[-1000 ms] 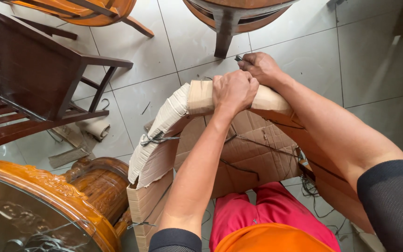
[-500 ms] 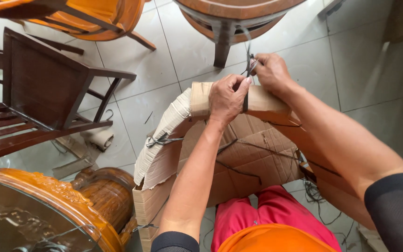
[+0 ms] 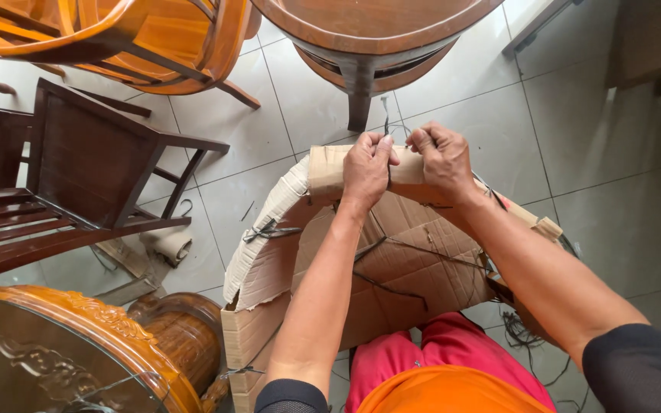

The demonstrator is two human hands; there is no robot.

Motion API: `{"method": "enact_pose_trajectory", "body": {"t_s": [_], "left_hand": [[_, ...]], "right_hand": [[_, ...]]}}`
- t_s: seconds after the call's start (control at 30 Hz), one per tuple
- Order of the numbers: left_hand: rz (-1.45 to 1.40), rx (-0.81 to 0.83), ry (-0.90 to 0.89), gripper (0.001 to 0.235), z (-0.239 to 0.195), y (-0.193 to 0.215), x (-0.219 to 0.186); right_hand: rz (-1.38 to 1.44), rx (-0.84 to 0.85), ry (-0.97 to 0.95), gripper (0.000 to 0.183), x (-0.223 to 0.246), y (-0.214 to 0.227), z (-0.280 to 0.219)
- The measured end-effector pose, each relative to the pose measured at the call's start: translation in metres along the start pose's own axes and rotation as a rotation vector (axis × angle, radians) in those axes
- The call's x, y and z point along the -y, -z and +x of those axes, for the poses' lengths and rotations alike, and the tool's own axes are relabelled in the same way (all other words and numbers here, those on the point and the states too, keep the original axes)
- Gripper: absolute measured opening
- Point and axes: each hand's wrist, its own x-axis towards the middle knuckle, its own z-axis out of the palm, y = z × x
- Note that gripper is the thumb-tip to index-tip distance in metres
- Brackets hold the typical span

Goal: Assembling a cardboard furniture structure by tying components together with wire strips.

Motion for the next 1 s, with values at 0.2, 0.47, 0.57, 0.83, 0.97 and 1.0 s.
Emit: {"method": "enact_pose_trajectory", "body": {"t_s": [0.2, 0.47, 0.57, 0.83, 0.97, 1.0], "left_hand": [[-0.118, -0.027, -0.027, 0.02, 0.0, -0.007, 0.014], [0.256, 0.014, -0.099, 0.021, 0.001, -0.004, 0.001], [0.351, 0.092, -0.148, 0.021, 0.007, -0.005, 0.007], [0.431, 0.149, -0.267, 0.016, 0.02, -0.01, 0.024], [0.254, 0.05, -0.218, 0.011, 0.011, -0.013, 0.018], [0.15, 0.037, -0.189, 0.012, 0.008, -0.013, 0.015]], "right_hand": [[0.063, -0.054, -0.023, 0.028, 0.015, 0.004, -0.019], [0.073, 0.052, -0.011, 0.034, -0.006, 0.009, 0.0], [0.079, 0.075, -0.021, 0.034, -0.007, 0.005, -0.004], [0.168, 0.102, -0.072, 0.031, -0.005, 0.009, 0.005], [0.245, 0.057, -0.128, 0.012, 0.016, 0.018, 0.003], [0.256, 0.027, -0.138, 0.02, 0.024, 0.022, 0.002]]}}
